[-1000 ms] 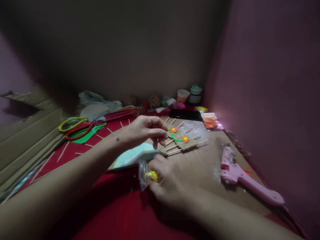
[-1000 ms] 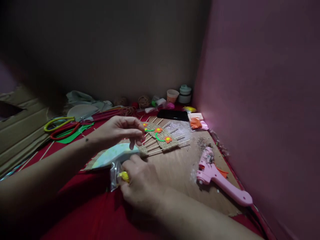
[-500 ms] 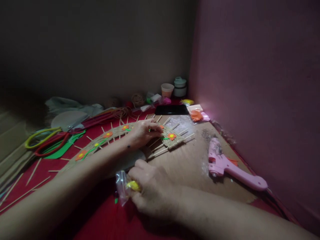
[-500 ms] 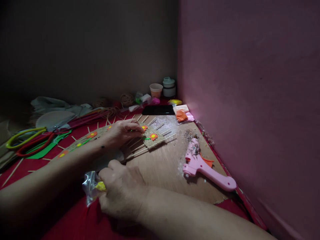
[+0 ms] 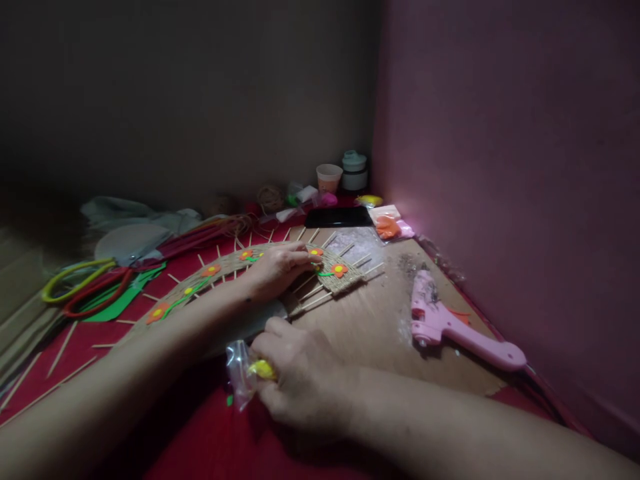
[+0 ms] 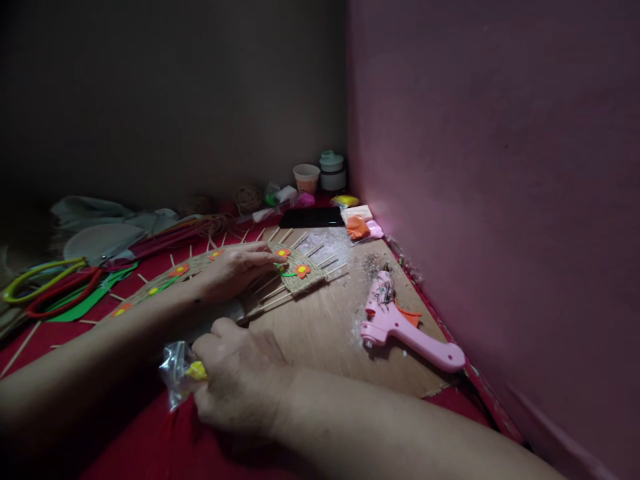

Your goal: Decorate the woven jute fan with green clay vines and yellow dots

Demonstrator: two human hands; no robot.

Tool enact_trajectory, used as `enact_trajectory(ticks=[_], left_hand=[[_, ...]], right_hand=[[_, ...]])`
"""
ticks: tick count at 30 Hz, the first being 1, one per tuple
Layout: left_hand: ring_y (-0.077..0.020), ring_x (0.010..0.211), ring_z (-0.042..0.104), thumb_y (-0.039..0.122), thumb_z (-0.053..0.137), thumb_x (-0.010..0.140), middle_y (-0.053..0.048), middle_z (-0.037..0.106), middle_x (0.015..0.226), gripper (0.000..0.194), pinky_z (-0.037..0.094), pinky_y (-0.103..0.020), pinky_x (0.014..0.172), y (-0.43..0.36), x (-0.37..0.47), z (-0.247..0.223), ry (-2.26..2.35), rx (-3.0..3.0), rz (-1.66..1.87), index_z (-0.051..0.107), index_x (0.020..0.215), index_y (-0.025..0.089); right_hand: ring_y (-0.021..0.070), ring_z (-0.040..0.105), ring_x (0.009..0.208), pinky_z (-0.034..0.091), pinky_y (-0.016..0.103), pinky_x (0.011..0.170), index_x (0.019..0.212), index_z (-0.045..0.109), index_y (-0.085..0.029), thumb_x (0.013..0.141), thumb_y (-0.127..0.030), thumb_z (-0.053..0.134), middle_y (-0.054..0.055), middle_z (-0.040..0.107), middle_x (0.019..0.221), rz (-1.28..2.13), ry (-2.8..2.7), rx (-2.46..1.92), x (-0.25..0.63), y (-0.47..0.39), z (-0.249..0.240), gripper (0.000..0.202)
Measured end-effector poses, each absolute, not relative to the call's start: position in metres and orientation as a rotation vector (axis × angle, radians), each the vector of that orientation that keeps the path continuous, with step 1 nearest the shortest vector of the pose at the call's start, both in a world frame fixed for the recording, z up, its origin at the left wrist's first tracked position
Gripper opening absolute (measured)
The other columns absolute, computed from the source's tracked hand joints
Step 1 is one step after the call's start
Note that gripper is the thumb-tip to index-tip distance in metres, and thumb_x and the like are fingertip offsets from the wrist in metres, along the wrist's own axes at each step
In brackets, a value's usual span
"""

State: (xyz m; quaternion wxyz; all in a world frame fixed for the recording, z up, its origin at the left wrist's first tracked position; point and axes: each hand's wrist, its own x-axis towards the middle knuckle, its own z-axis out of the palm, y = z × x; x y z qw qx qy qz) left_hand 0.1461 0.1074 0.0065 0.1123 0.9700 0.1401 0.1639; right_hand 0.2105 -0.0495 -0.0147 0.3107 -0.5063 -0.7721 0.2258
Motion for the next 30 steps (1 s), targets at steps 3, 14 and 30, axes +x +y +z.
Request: enact_trajectory(ticks=[3,14,30], left_hand=[[-0.0126,0.075,0.058,0.024,0.045,0.093,-0.004,0.061,0.085,0.027,0.046,-0.023,0.066,0.103,0.142,0.011,0.449,2.875,0.457,0.069,0.104,0.018],[-0.0122,0.067,0.052,0.026,0.041,0.095,-0.006,0.057,0.084,0.03,0.04,-0.022,0.058,0.088,0.134,0.0,0.466,2.99,0.435,0.067,0.107,0.018],[-0.0125,0.069,0.05,0.02,0.036,0.094,-0.005,0.054,0.083,0.031,0.04,-0.023,0.061,0.087,0.136,0.013,0.459,3.014,0.411,0.065,0.103,0.016]], right_hand=[[0.0159,0.053,0.077,0.042,0.027,0.06,0.084,0.058,-0.017,0.076,-0.02,0.054,0.004,0.058,0.092,0.602,-2.038,-1.338,0.21,-0.051,-0.014,0.01],[0.0144,0.051,0.07,0.037,0.026,0.055,0.084,0.059,-0.018,0.076,-0.023,0.054,0.004,0.058,0.091,0.548,-2.046,-1.352,0.211,-0.049,-0.016,0.01],[0.0148,0.052,0.071,0.038,0.026,0.055,0.083,0.059,-0.018,0.077,-0.025,0.055,0.004,0.059,0.09,0.536,-2.051,-1.347,0.211,-0.05,-0.017,0.01]])
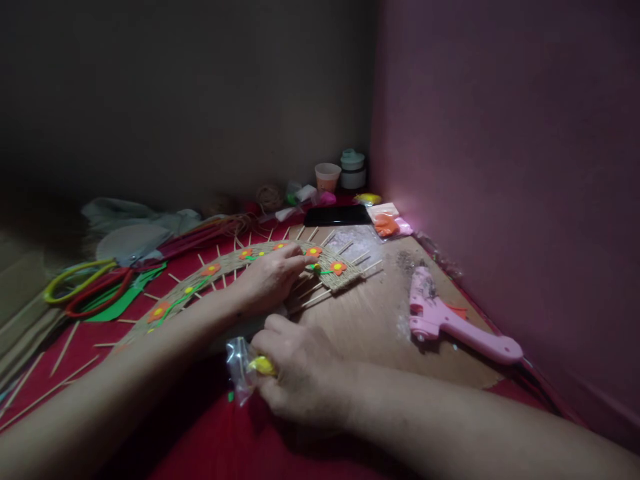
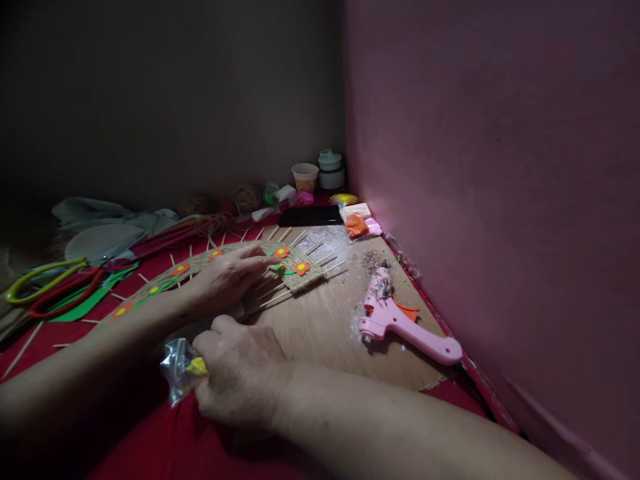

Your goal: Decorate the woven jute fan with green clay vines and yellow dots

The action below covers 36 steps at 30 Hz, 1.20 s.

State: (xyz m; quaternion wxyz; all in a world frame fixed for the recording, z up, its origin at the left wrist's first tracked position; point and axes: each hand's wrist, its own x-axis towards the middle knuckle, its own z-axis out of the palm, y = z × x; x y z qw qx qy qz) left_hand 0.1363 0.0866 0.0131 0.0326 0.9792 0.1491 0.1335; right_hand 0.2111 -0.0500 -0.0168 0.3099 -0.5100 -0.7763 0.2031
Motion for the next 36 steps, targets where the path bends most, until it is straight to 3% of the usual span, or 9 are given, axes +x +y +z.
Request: enact_trajectory(ticks=[12,19,25,29,32,36], left_hand=[[-0.0141,0.066,0.046,0.03,0.041,0.092,-0.004,0.053,0.08,0.032,0.035,-0.024,0.056,0.082,0.14,0.002,0.448,3.109,0.326,0.065,0.109,0.018],[-0.0124,0.069,0.051,0.023,0.036,0.093,-0.005,0.055,0.088,0.035,0.042,-0.024,0.061,0.088,0.12,0.021,0.636,2.93,0.54,0.061,0.116,0.019],[-0.0132,0.075,0.055,0.028,0.05,0.087,-0.003,0.059,0.084,0.02,0.044,-0.024,0.066,0.06,0.078,0.05,0.862,2.533,0.718,0.065,0.097,0.019],[-0.01,0.06,0.051,0.03,0.064,0.078,0.002,0.055,0.071,0.014,0.043,-0.02,0.052,0.033,0.052,0.048,0.936,2.022,0.812,0.057,0.08,0.018],[-0.0075,0.055,0.048,0.029,0.063,0.079,0.003,0.052,0.066,0.015,0.04,-0.018,0.048,0.017,0.038,0.042,0.966,1.867,0.798,0.056,0.074,0.018],[-0.0097,0.054,0.055,0.033,0.058,0.082,0.002,0.056,0.062,0.016,0.045,-0.02,0.051,0.004,0.035,0.036,0.971,1.778,0.579,0.056,0.077,0.018]], right_hand=[[0.014,0.051,0.068,0.039,0.026,0.056,0.083,0.059,-0.017,0.076,-0.023,0.054,0.004,0.058,0.089,0.532,-2.05,-1.341,0.211,-0.051,-0.016,0.01],[0.0148,0.053,0.073,0.041,0.026,0.06,0.08,0.057,-0.018,0.073,-0.019,0.056,0.003,0.058,0.088,0.581,-1.987,-1.328,0.21,-0.049,-0.018,0.007],[0.0128,0.052,0.073,0.042,0.025,0.065,0.069,0.052,-0.019,0.075,-0.015,0.057,-0.001,0.053,0.077,0.677,-1.739,-1.215,0.211,-0.046,-0.021,0.009],[0.0119,0.05,0.071,0.04,0.025,0.064,0.067,0.051,-0.019,0.078,-0.015,0.058,-0.002,0.051,0.075,0.7,-1.631,-1.169,0.211,-0.046,-0.021,0.014],[0.0128,0.05,0.072,0.041,0.027,0.065,0.067,0.05,-0.019,0.078,-0.014,0.057,-0.001,0.052,0.076,0.718,-1.614,-1.188,0.209,-0.047,-0.021,0.014],[0.0153,0.051,0.077,0.043,0.03,0.069,0.075,0.053,-0.019,0.077,-0.012,0.054,0.001,0.053,0.082,0.696,-1.624,-1.25,0.207,-0.048,-0.021,0.008]])
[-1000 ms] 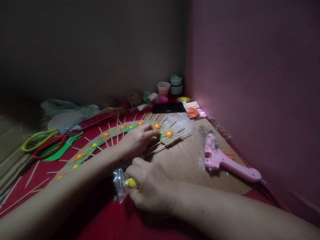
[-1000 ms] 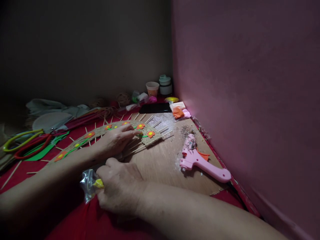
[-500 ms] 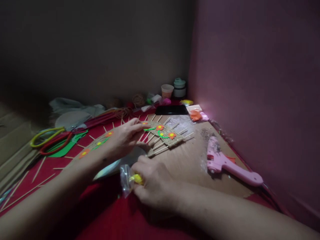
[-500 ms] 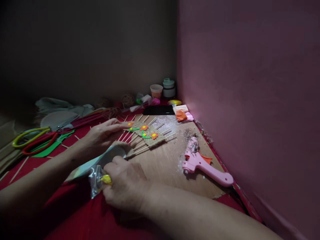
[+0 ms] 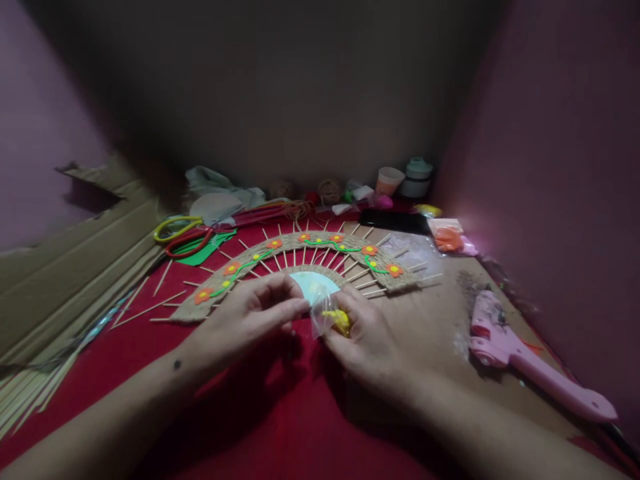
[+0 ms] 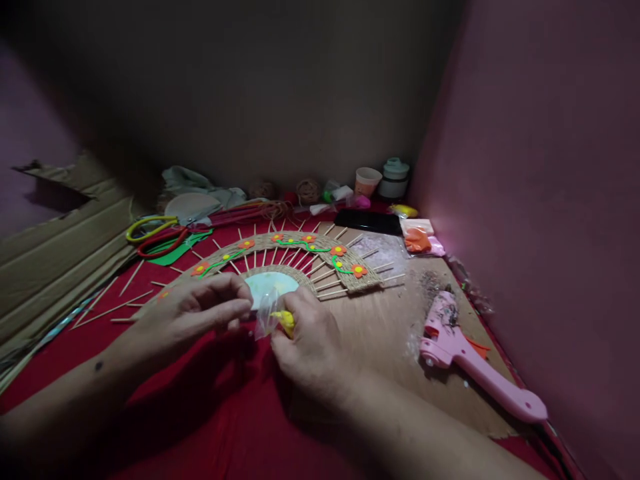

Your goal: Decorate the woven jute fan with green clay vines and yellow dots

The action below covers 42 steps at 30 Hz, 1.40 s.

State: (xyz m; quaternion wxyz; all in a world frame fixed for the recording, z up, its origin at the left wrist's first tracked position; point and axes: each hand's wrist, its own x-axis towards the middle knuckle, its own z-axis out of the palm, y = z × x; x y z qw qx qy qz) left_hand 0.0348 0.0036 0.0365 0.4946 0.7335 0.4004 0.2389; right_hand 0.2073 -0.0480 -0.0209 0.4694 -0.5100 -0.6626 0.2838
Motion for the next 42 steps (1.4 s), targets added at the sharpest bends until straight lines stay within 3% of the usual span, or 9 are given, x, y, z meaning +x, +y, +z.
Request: enact_trajectory(ticks=[3,8,12,16,23,29,33,38,42], left_hand=[[-0.013,0.055,0.059,0.037,0.055,0.083,0.0,0.06,0.061,0.02,0.047,-0.023,0.051,0.0,0.038,0.033,0.983,1.754,0.376,0.057,0.079,0.017],[-0.0118,0.055,0.057,0.037,0.051,0.084,-0.001,0.06,0.063,0.022,0.044,-0.021,0.049,-0.002,0.038,0.027,0.98,1.747,0.339,0.056,0.08,0.016],[-0.0092,0.047,0.052,0.033,0.047,0.085,0.001,0.06,0.059,0.018,0.038,-0.017,0.042,-0.003,0.04,0.026,1.03,1.659,0.338,0.05,0.079,0.016],[-0.0088,0.047,0.053,0.029,0.052,0.08,0.002,0.057,0.061,0.013,0.039,-0.017,0.04,-0.001,0.041,0.028,1.002,1.573,0.381,0.048,0.081,0.016],[-0.0067,0.04,0.044,0.023,0.055,0.076,0.006,0.055,0.056,0.022,0.033,-0.016,0.037,0.005,0.03,0.032,0.981,1.545,0.487,0.045,0.096,0.019],[-0.0061,0.042,0.045,0.017,0.054,0.075,0.007,0.055,0.054,0.017,0.034,-0.016,0.039,0.006,0.028,0.038,0.944,1.641,0.584,0.043,0.088,0.019],[-0.0057,0.046,0.045,0.015,0.049,0.075,0.006,0.053,0.056,0.006,0.035,-0.016,0.043,0.002,0.029,0.038,0.941,1.802,0.639,0.05,0.08,0.017],[-0.0083,0.057,0.053,0.012,0.044,0.075,0.001,0.061,0.064,0.024,0.04,-0.018,0.052,0.004,0.025,0.036,0.978,2.166,0.555,0.067,0.079,0.014],[-0.0091,0.064,0.058,0.013,0.048,0.08,0.0,0.066,0.073,0.022,0.042,-0.017,0.058,0.009,0.019,0.038,0.867,2.328,0.511,0.069,0.085,0.016]], right_hand=[[0.0167,0.052,0.084,0.046,0.033,0.076,0.086,0.054,-0.018,0.076,-0.011,0.053,0.004,0.052,0.092,0.66,-1.644,-1.269,0.206,-0.05,-0.02,0.012],[0.02,0.053,0.096,0.046,0.037,0.086,0.105,0.055,-0.017,0.073,-0.013,0.055,0.008,0.053,0.104,0.665,-1.718,-1.255,0.207,-0.054,-0.014,0.033],[0.0193,0.056,0.092,0.047,0.034,0.082,0.099,0.061,-0.015,0.074,-0.019,0.058,0.008,0.059,0.097,0.789,-1.698,-1.195,0.211,-0.052,-0.006,0.026],[0.0179,0.059,0.084,0.047,0.032,0.076,0.102,0.064,-0.017,0.071,-0.023,0.064,0.005,0.066,0.092,0.955,-1.583,-1.186,0.214,-0.049,-0.007,0.032],[0.0139,0.056,0.073,0.043,0.029,0.068,0.093,0.065,-0.02,0.071,-0.029,0.07,0.001,0.063,0.082,1.231,-1.356,-1.084,0.212,-0.047,-0.017,0.025],[0.0097,0.054,0.059,0.041,0.026,0.06,0.096,0.063,-0.017,0.064,-0.026,0.077,-0.001,0.063,0.069,1.552,-1.017,-0.993,0.214,-0.045,-0.014,0.036],[0.0079,0.051,0.053,0.04,0.024,0.054,0.09,0.062,-0.016,0.059,-0.023,0.078,-0.001,0.063,0.063,1.555,-0.928,-0.983,0.215,-0.042,-0.012,0.035],[0.008,0.051,0.051,0.039,0.023,0.053,0.085,0.062,-0.016,0.056,-0.02,0.08,-0.002,0.063,0.061,1.574,-0.906,-0.992,0.215,-0.039,-0.011,0.034],[0.0082,0.052,0.056,0.04,0.024,0.057,0.079,0.063,-0.017,0.056,-0.018,0.08,-0.001,0.063,0.066,1.569,-0.91,-0.987,0.215,-0.04,-0.01,0.029]])
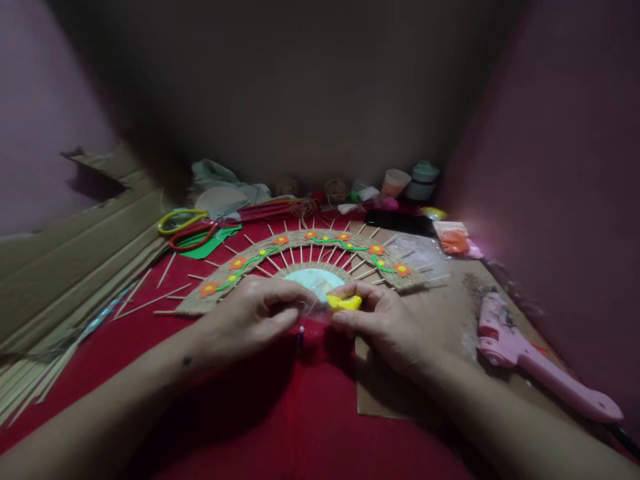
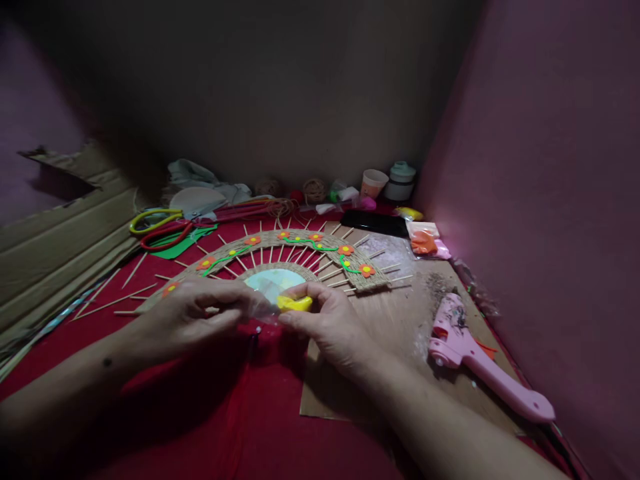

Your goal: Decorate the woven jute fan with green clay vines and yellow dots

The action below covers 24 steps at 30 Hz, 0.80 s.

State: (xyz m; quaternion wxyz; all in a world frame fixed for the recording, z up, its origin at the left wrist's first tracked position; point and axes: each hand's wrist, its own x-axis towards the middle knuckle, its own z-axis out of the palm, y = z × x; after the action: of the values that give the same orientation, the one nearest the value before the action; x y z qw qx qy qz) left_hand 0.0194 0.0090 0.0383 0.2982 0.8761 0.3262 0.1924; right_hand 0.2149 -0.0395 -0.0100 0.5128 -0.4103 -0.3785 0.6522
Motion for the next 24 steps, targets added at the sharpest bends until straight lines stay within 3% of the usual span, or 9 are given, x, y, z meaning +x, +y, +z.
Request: enact_trajectory(ticks=[3,8,12,24], left_hand=[[-0.0072,0.06,0.055,0.02,0.053,0.085,0.003,0.062,0.068,0.015,0.039,-0.015,0.055,0.012,0.015,0.039,0.773,2.364,0.413,0.067,0.08,0.017],[-0.0077,0.058,0.05,0.025,0.052,0.087,0.003,0.055,0.064,0.019,0.037,-0.017,0.052,0.013,0.012,0.034,0.698,2.368,0.379,0.061,0.072,0.016],[-0.0093,0.055,0.047,0.029,0.05,0.087,0.002,0.051,0.06,0.025,0.035,-0.019,0.049,0.012,0.013,0.035,0.738,2.431,0.288,0.057,0.068,0.016],[-0.011,0.05,0.047,0.031,0.054,0.083,0.001,0.055,0.053,0.029,0.035,-0.019,0.046,0.014,0.017,0.028,0.791,2.17,0.346,0.063,0.059,0.017]], right_hand=[[0.0089,0.053,0.057,0.039,0.024,0.059,0.079,0.062,-0.017,0.056,-0.022,0.081,-0.001,0.063,0.067,1.625,-0.967,-0.998,0.215,-0.042,-0.009,0.03],[0.0093,0.052,0.059,0.038,0.025,0.06,0.083,0.064,-0.018,0.053,-0.031,0.084,-0.002,0.062,0.068,1.784,-1.056,-1.003,0.216,-0.045,-0.005,0.038],[0.0088,0.05,0.056,0.036,0.024,0.056,0.08,0.065,-0.017,0.058,-0.033,0.081,-0.002,0.059,0.063,1.766,-1.099,-1.051,0.217,-0.044,-0.002,0.031],[0.0099,0.049,0.056,0.035,0.026,0.057,0.075,0.066,-0.02,0.048,-0.037,0.086,-0.003,0.058,0.06,1.768,-1.026,-1.069,0.216,-0.04,-0.006,0.038]])
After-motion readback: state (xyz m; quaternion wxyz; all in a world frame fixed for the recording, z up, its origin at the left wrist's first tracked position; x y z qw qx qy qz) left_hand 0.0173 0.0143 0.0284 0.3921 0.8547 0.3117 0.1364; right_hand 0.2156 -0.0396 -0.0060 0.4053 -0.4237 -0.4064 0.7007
